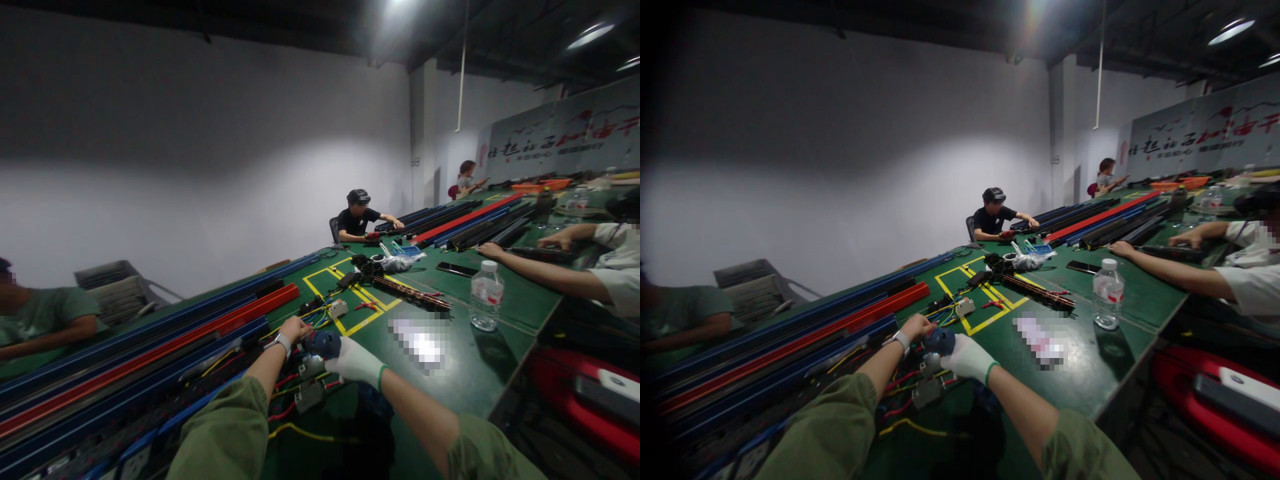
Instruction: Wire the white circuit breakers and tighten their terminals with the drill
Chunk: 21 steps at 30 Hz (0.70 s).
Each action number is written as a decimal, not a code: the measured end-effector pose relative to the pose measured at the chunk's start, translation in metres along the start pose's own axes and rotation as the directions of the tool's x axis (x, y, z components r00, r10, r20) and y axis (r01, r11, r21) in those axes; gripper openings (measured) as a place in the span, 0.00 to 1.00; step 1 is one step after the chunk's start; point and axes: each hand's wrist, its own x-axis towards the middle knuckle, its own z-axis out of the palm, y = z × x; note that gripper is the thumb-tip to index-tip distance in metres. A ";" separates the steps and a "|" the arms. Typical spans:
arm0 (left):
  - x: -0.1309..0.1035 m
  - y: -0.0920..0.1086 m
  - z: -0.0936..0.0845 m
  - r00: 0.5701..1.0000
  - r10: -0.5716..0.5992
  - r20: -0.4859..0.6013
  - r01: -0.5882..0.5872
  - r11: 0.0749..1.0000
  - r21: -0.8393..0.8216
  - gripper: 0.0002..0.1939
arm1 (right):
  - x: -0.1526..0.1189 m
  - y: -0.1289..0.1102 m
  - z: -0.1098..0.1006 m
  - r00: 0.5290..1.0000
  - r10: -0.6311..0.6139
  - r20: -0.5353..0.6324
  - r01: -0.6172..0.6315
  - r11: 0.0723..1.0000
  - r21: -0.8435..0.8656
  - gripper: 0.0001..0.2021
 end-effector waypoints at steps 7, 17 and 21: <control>-0.002 0.001 -0.001 1.000 -0.008 0.006 0.008 1.000 -0.028 0.22 | 0.000 0.003 0.001 1.000 -0.024 0.017 0.024 0.999 0.045 0.16; -0.003 0.004 -0.001 1.000 -0.003 -0.009 0.003 1.000 0.011 0.22 | 0.000 0.005 0.002 0.999 -0.030 0.017 0.029 0.999 0.032 0.15; -0.005 0.006 -0.002 1.000 -0.026 -0.005 0.026 1.000 0.010 0.21 | 0.000 0.004 0.001 0.999 -0.026 0.038 0.024 0.999 0.043 0.14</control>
